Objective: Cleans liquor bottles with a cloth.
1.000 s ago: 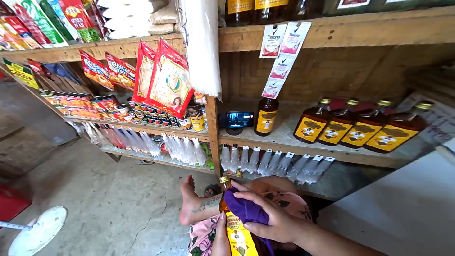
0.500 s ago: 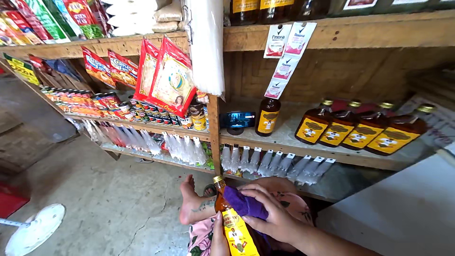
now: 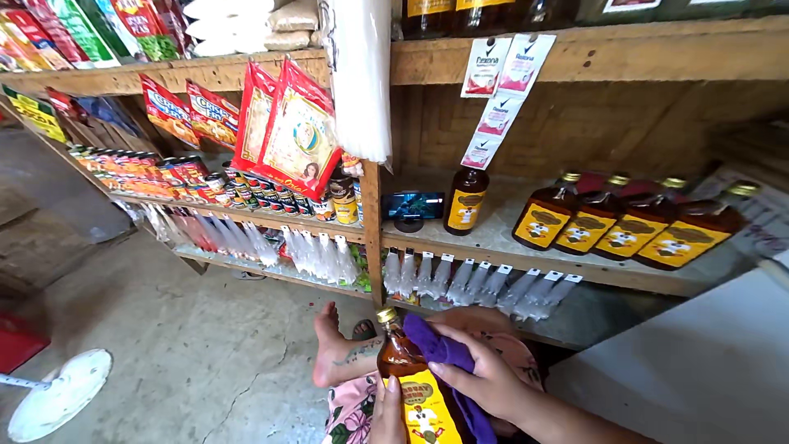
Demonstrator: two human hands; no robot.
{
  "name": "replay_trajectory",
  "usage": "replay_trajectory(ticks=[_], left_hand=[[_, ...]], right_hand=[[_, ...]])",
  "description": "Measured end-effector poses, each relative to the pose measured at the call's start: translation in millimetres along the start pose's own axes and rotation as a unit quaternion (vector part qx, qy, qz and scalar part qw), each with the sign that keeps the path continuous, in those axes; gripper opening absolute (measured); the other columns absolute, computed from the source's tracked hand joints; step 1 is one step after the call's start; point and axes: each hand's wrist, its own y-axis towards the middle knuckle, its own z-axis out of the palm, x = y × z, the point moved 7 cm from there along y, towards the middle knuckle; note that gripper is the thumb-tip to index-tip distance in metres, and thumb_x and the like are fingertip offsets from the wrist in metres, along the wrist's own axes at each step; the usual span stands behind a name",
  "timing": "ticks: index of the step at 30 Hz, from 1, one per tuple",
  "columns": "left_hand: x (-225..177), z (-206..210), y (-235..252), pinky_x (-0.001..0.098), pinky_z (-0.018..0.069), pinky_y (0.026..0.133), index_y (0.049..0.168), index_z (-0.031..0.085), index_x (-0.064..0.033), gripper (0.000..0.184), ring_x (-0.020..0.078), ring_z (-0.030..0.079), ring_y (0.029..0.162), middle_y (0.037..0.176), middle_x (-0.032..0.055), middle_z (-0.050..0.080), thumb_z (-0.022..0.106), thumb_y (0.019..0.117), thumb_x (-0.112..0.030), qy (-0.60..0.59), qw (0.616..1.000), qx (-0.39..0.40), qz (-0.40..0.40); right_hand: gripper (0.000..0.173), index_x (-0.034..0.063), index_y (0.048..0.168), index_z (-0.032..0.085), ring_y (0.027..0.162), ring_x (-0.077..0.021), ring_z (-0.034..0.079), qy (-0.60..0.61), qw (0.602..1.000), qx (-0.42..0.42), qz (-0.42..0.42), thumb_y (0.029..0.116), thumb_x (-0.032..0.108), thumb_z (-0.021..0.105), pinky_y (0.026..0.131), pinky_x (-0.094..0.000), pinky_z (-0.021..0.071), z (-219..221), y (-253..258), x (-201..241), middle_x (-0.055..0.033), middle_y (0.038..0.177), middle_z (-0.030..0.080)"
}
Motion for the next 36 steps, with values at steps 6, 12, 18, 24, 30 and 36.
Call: replay_trajectory(ticks=[6,12,18,24,30,36], left_hand=[[-3,11,-5,0.0333,0.0605,0.092,0.137,0.034,-0.0029,0.051,0.0111,0.073,0.098,0.109,0.0014,0.073,0.046,0.1069,-0.042,0.049,0.998,0.049,-0.002],[-1,8,-5,0.0329,0.0601,0.092,0.137,0.035,-0.0028,0.058,0.0102,0.073,0.098,0.108,0.0007,0.073,0.05,0.1042,-0.048,0.055,0.997,0.053,0.002],[-1,7,-3,0.0328,0.0598,0.092,0.137,0.035,-0.002,0.058,0.01,0.072,0.098,0.108,0.0015,0.073,0.049,0.1044,-0.047,0.058,0.997,0.047,-0.007],[4,5,0,0.0357,0.06,0.092,0.141,0.033,-0.0019,0.059,0.0136,0.072,0.1,0.11,0.0051,0.072,0.046,0.1052,-0.048,0.052,0.997,0.043,-0.033],[5,4,1,0.0359,0.0598,0.093,0.142,0.033,-0.0015,0.059,0.0135,0.072,0.1,0.111,0.0048,0.072,0.043,0.1057,-0.047,0.059,0.997,0.041,-0.03],[7,3,2,0.0362,0.0604,0.092,0.141,0.034,-0.0007,0.062,0.015,0.073,0.099,0.109,0.0065,0.073,0.045,0.1049,-0.049,0.046,0.997,0.034,-0.041]], right_hand=[[0.04,0.0021,0.131,0.064,0.116,-0.0023,0.064,0.017,0.998,-0.006,-0.063,0.0936,0.016,0.069,0.101,-0.023,0.0536,-9,1,6,-0.0011,0.126,0.07],[0.036,0.0086,0.128,0.067,0.126,-0.0066,0.06,0.006,0.989,0.076,-0.129,0.0915,0.014,0.07,0.107,-0.0257,0.0498,-7,2,7,-0.0046,0.131,0.067],[0.034,0.0055,0.12,0.071,0.129,-0.012,0.059,-0.043,0.984,0.117,-0.13,0.0862,0.011,0.072,0.109,-0.0273,0.0488,-13,4,10,-0.0102,0.128,0.07],[0.033,0.0057,0.118,0.072,0.128,-0.0124,0.06,-0.083,0.978,0.135,-0.136,0.0845,0.009,0.071,0.109,-0.0265,0.0486,-17,4,9,-0.0117,0.127,0.07],[0.032,0.0073,0.116,0.073,0.126,-0.0123,0.061,-0.109,0.975,0.133,-0.142,0.0848,0.011,0.072,0.106,-0.0264,0.0503,-18,3,11,-0.0112,0.126,0.07],[0.032,0.0059,0.116,0.073,0.126,-0.0113,0.061,-0.107,0.976,0.131,-0.138,0.0844,0.01,0.072,0.106,-0.0247,0.0496,-17,4,10,-0.0117,0.126,0.07]])
